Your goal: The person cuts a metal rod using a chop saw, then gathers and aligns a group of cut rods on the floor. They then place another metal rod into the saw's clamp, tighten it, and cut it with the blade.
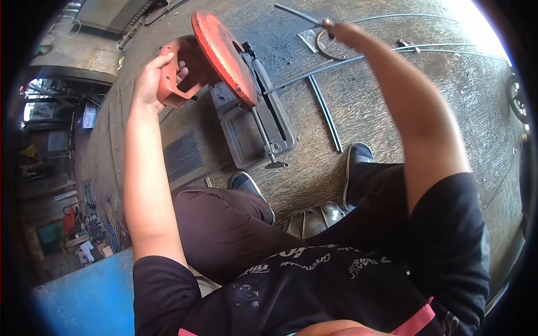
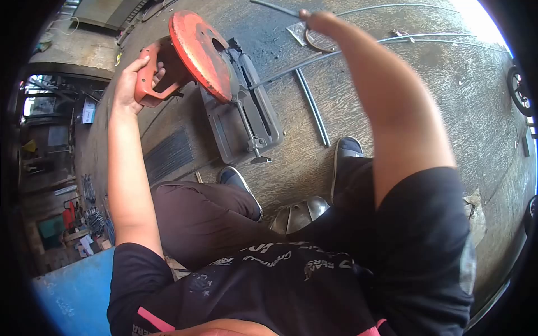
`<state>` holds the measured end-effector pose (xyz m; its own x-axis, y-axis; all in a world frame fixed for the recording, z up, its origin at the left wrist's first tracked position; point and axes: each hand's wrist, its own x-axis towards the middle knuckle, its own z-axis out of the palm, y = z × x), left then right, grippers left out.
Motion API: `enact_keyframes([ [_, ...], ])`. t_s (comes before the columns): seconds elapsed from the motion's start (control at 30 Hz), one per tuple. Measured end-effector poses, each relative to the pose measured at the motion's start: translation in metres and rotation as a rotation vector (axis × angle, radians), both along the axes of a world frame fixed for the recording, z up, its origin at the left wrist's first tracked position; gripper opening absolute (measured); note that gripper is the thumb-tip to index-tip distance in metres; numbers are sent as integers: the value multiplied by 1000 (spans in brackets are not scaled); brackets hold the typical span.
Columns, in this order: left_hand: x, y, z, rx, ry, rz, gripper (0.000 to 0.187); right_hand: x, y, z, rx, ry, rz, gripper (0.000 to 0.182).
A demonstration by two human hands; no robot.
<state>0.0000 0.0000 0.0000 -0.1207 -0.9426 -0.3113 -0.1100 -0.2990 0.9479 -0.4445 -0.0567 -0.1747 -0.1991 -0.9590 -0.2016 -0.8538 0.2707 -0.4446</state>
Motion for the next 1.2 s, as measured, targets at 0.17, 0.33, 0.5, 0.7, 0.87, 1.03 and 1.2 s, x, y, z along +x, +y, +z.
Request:
enact_keyframes([
  [0.17,-9,10,2,-13,113,-8,41,21,12,6,-93,65,306,43],
  [0.33,-5,5,4,-56,46,-42,41,87,42,-26,147,275,533,46],
  [0.5,-9,7,5,-119,-74,-39,42,113,36,-61,168,167,547,43],
  [0.7,-7,8,7,-112,-59,-86,44,113,29,-61,172,177,487,43],
  [0.87,-10,11,7,-98,-53,-65,44,121,40,-58,199,109,453,43],
  [1.03,-13,12,7,-101,-52,-51,45,134,45,-54,223,156,463,42],
  [1.2,-14,12,7,-103,-53,-50,44,135,46,-49,232,168,499,41],
])
